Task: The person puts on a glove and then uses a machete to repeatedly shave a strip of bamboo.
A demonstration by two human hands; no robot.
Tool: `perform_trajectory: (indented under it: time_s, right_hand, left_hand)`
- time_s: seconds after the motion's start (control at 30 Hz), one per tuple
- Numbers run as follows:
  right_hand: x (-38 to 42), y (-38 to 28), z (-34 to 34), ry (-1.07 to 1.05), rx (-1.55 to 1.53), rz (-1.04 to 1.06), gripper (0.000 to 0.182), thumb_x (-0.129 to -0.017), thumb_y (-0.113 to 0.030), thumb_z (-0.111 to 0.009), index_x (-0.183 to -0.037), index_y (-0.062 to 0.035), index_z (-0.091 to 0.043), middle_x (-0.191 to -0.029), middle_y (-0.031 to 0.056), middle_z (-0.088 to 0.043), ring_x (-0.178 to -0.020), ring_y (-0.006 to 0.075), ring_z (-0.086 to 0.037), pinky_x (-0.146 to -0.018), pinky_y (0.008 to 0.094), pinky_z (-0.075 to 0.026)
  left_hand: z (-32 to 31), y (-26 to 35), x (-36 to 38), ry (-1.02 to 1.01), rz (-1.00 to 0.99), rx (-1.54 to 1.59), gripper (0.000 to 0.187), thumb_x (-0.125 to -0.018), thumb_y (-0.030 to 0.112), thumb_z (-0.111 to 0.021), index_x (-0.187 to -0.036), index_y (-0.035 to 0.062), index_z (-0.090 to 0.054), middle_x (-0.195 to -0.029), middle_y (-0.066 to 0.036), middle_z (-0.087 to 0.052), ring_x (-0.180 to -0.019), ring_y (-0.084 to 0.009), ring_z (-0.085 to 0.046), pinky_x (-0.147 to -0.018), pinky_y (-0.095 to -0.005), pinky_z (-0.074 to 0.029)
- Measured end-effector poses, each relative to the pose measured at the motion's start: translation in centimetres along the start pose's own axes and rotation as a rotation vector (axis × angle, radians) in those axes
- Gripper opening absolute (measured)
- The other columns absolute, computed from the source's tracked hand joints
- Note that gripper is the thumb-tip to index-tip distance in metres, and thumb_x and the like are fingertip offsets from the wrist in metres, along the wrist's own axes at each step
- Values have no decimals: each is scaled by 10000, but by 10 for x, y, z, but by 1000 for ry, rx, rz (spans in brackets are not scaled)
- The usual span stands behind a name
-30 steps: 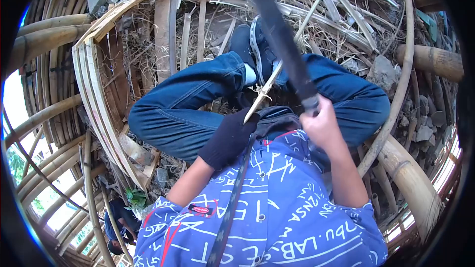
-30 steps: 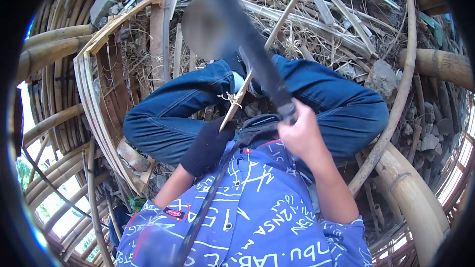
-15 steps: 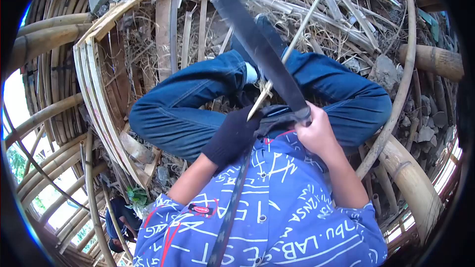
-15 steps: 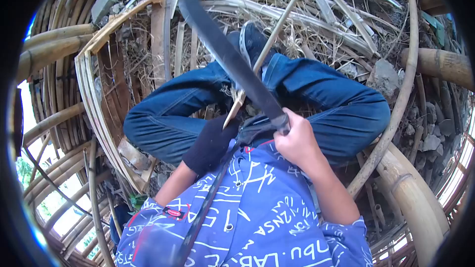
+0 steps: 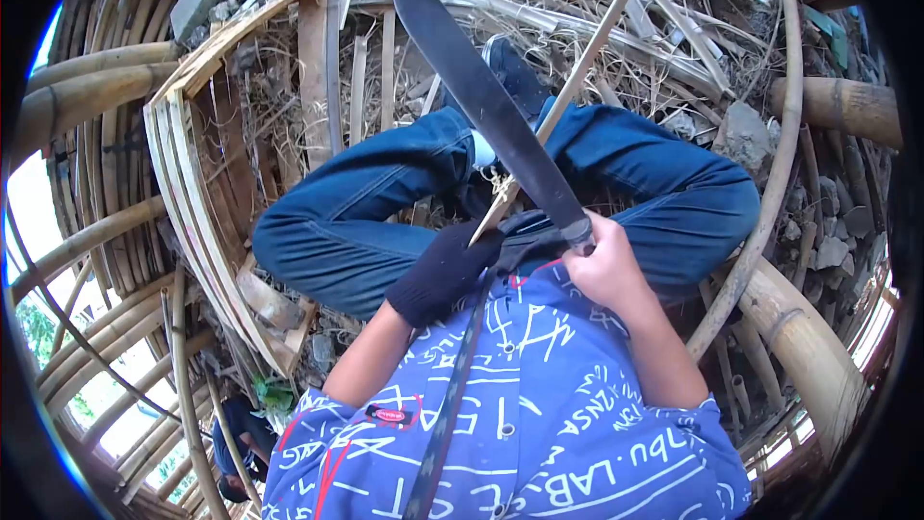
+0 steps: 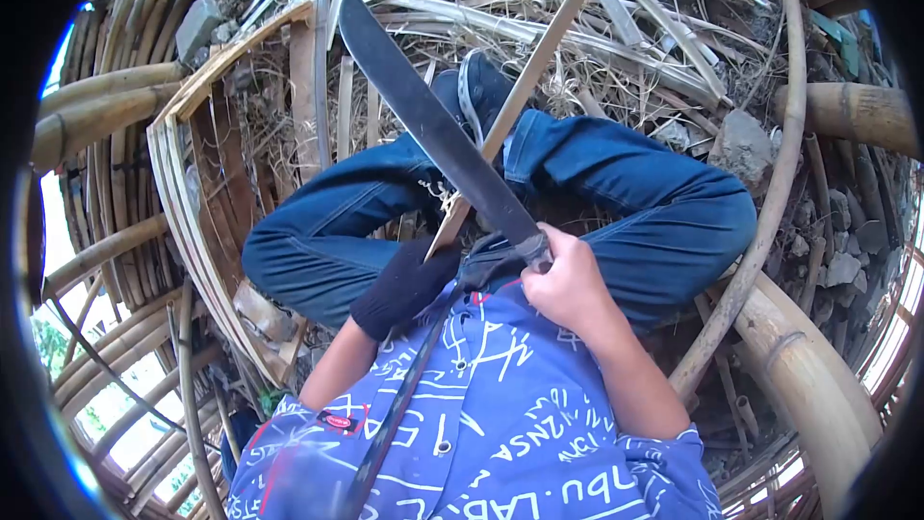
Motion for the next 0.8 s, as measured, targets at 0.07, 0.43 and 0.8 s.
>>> perform_trajectory:
  time_s: [0.07,0.43,0.8]
  right_hand:
    - [2,3,-1,-1,-72,-14,303,-696,-2,-539,-990,61,-581,-639,61,-538,-599,88,-450,-557,249,-403]
    - [0,-2,60,324,-168,-27,137,-701,30,-562,-835,10,-536,-625,-17,-458,-556,52,-377,-486,241,-319]
    - [-3,-23,39,394,287,329,244,-677,-47,-666,-896,-46,-559,-638,128,-594,-580,310,-611,-534,379,-469]
  left_hand:
    - [1,-16,3,-69,150,116,265,-894,216,-499,-807,-8,-611,-626,-25,-544,-560,-101,-475,-527,-275,-390]
    - [27,-7,15,109,279,63,327,-761,247,-706,-697,-42,-568,-546,-56,-557,-440,-114,-521,-421,-284,-399]
    - [10,-21,14,98,23,63,221,-835,173,-618,-903,-35,-587,-657,-128,-587,-580,-140,-554,-512,-326,-413]
Point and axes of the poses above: each hand's wrist, its own x-axis away from the middle knuckle, its own z-axis out of the back of the hand, y = z × x, the point moved 7 cm from there along -x, towards the middle knuckle
